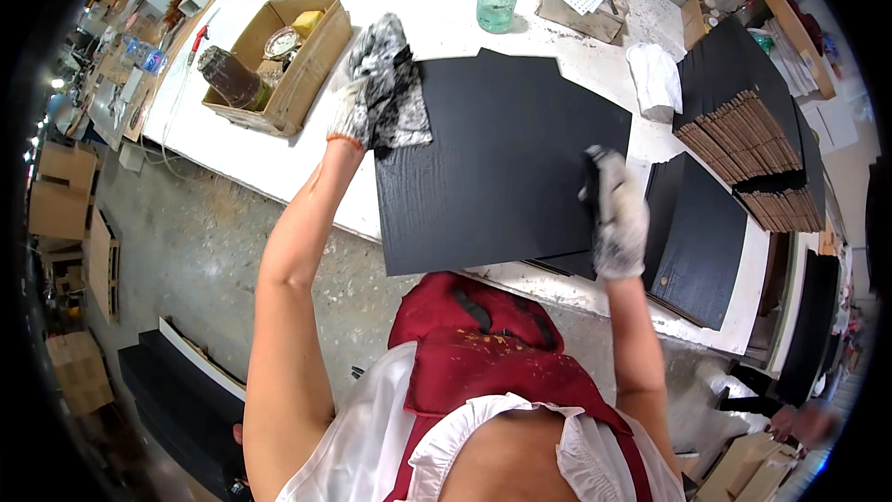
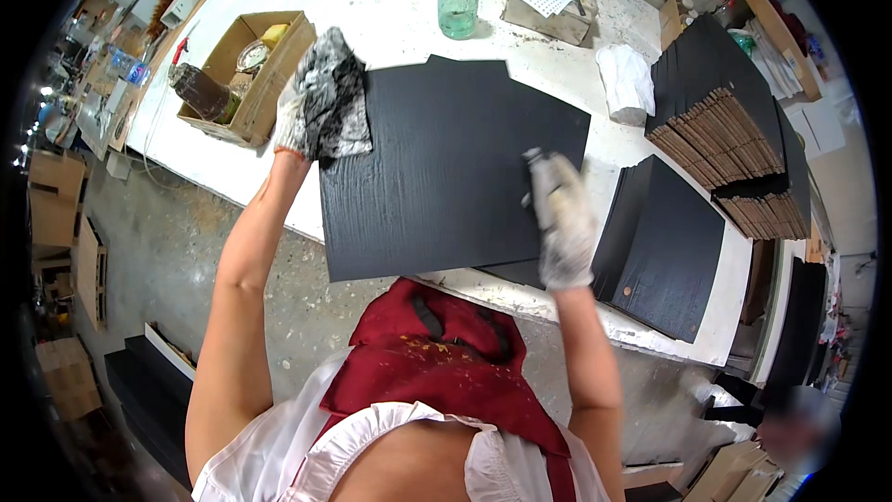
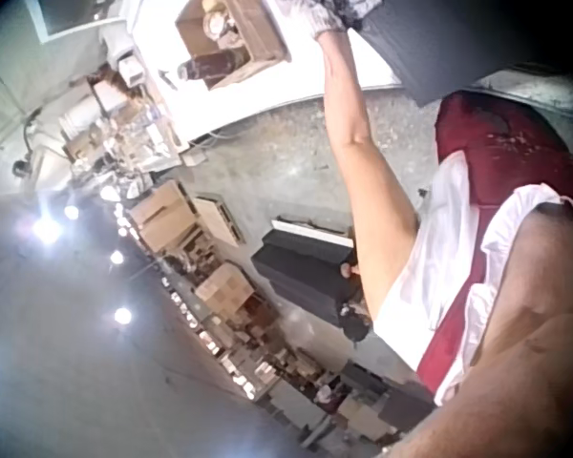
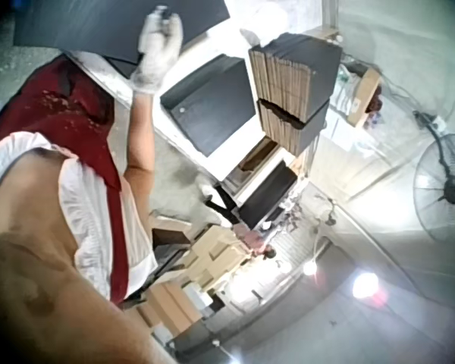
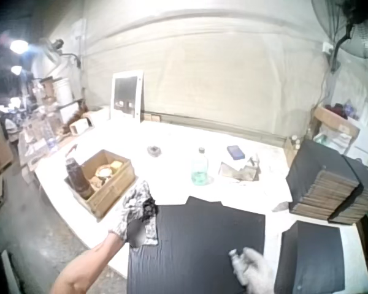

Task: The person wipes the surface of black rectangular wood panels with a cloth. They handle the panels one at a time, wiping the top surface and edges, then placing them into a stack. The person repeats this process for multiple panels throughout the clip.

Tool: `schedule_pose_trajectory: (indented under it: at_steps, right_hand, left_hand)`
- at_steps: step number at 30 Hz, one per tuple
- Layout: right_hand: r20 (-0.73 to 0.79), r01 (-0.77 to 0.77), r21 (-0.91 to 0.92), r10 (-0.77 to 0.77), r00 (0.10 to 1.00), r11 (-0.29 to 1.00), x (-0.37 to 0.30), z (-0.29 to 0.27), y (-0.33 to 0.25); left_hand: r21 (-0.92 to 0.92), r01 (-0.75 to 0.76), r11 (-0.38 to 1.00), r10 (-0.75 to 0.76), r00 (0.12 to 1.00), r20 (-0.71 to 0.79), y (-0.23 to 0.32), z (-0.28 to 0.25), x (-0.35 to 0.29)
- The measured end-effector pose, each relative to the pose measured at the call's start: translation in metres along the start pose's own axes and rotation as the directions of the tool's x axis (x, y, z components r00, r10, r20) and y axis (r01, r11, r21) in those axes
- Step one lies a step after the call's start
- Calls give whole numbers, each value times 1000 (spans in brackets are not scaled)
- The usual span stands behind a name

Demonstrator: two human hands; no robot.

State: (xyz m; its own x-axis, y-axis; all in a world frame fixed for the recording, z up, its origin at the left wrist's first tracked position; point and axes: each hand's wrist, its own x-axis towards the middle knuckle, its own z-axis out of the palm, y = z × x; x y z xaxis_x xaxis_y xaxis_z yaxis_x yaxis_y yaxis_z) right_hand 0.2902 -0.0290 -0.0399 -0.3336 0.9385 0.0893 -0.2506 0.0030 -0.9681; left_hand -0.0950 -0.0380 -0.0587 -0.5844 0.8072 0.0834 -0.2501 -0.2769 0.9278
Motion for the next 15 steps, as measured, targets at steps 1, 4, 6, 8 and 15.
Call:
schedule_pose_trajectory:
  at_steps: [1, 4, 6, 8, 15]
  right_hand:
    - [-147, 2, 210, 30, 989, 978, 16, -7, -4]
    - [-321, 120, 528, 66, 945, 841, 64, -20, -40]
    - [-475, 184, 634, 191, 859, 751, 91, -13, -74]
    - [-550, 272, 313, -60, 833, 910, 138, -85, -60]
    - [-38, 394, 484, -431, 902, 782, 84, -45, -93]
  left_hand:
    - [221, -9, 975, 14, 1000, -21, 17, 18, 0]
    - [38, -282, 959, 273, 950, 152, 56, 52, 11]
    - [63, -374, 925, 358, 916, 183, 67, 71, 15]
    - [93, -411, 907, 382, 895, 229, 73, 93, 12]
    - [606, -129, 785, -96, 941, 325, 93, 52, -102]
